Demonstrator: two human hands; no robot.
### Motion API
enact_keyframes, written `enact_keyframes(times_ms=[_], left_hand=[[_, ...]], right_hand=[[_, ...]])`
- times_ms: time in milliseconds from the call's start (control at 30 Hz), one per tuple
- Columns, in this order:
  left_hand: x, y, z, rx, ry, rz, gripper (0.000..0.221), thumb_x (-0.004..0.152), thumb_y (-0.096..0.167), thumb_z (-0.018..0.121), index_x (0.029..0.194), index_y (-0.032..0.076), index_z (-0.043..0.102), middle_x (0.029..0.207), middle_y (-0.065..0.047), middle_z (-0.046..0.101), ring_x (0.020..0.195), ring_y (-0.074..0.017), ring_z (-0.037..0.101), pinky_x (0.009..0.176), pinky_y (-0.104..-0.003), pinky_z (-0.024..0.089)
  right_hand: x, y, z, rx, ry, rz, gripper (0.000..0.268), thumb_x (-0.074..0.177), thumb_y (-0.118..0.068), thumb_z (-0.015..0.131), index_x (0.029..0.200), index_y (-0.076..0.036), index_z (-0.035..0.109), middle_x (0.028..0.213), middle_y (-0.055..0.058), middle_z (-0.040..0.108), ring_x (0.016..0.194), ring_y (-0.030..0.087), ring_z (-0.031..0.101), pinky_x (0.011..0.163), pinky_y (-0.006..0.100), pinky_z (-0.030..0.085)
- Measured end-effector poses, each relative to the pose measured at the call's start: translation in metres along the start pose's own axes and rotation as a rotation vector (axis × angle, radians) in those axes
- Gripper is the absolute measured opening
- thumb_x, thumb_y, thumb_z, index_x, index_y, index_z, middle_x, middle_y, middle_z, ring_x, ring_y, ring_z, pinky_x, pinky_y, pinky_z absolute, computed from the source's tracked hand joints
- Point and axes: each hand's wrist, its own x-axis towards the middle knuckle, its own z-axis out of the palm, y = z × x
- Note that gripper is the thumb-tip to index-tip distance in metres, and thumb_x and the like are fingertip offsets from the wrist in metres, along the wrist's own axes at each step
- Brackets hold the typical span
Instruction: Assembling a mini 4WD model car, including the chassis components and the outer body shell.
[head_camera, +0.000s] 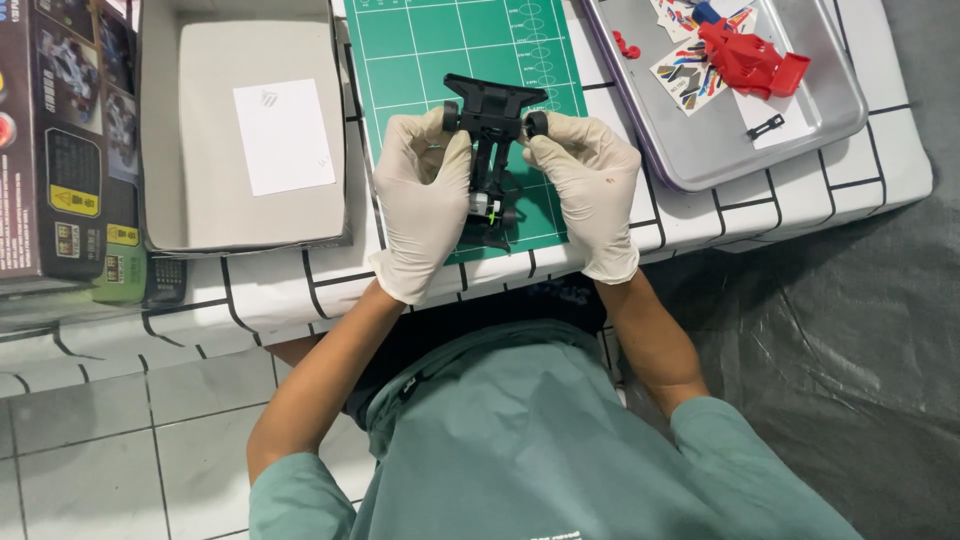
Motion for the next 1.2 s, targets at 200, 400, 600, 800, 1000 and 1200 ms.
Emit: enact_keyframes(times_ms=[200,400,600,800,1000,1200], left_hand=[[-0.002,-0.006,0.003,-0.008,0.024,0.045,0.014,0.099,0.002,0.069,0.109,0.009,0.064,0.090,-0.007,0.073,0.077,-0.0133,0.075,0.071,-0.028,0.059],[-0.006,-0.018,0.006,0.009,0.047,0.067,0.012,0.099,0.002,0.070,0.108,0.008,0.064,0.090,-0.007,0.073,0.076,-0.0142,0.076,0.071,-0.029,0.059],[-0.006,-0.022,0.005,0.015,0.038,0.093,0.012,0.100,0.001,0.069,0.109,0.007,0.064,0.090,-0.008,0.073,0.078,-0.0154,0.076,0.074,-0.031,0.059],[-0.004,-0.009,0.006,0.019,0.034,0.105,0.013,0.100,0.000,0.068,0.109,0.007,0.063,0.091,-0.009,0.074,0.081,-0.0164,0.076,0.075,-0.033,0.059],[-0.005,-0.005,0.007,0.017,0.011,0.063,0.011,0.100,0.003,0.068,0.108,0.008,0.063,0.092,-0.009,0.074,0.080,-0.0156,0.076,0.074,-0.032,0.059],[-0.014,0.000,0.004,-0.111,-0.088,0.015,0.015,0.099,0.009,0.070,0.112,0.007,0.062,0.100,-0.005,0.070,0.090,-0.0120,0.070,0.086,-0.026,0.060]], right_hand=[[-0.002,0.000,0.001,0.015,0.005,-0.019,0.019,0.086,0.005,0.083,0.102,0.002,0.073,0.105,0.020,0.077,0.096,0.025,0.077,0.082,0.031,0.069],[-0.001,0.016,-0.004,0.062,0.058,0.035,0.020,0.084,0.004,0.084,0.102,0.001,0.075,0.105,0.018,0.077,0.095,0.022,0.077,0.082,0.029,0.069],[-0.002,0.005,0.002,0.009,0.062,-0.007,0.020,0.083,0.005,0.085,0.101,-0.002,0.077,0.106,0.017,0.078,0.096,0.020,0.076,0.081,0.028,0.068],[-0.002,0.007,0.002,-0.004,0.064,-0.023,0.020,0.082,0.006,0.085,0.100,-0.001,0.078,0.104,0.017,0.078,0.095,0.018,0.075,0.081,0.028,0.067],[0.001,-0.011,0.011,-0.050,0.029,-0.062,0.022,0.081,0.006,0.086,0.099,-0.004,0.079,0.103,0.015,0.078,0.096,0.015,0.073,0.081,0.028,0.066],[0.019,-0.009,-0.010,0.054,-0.080,-0.141,0.021,0.091,0.007,0.076,0.110,0.000,0.071,0.108,0.013,0.075,0.102,0.020,0.074,0.094,0.029,0.064]])
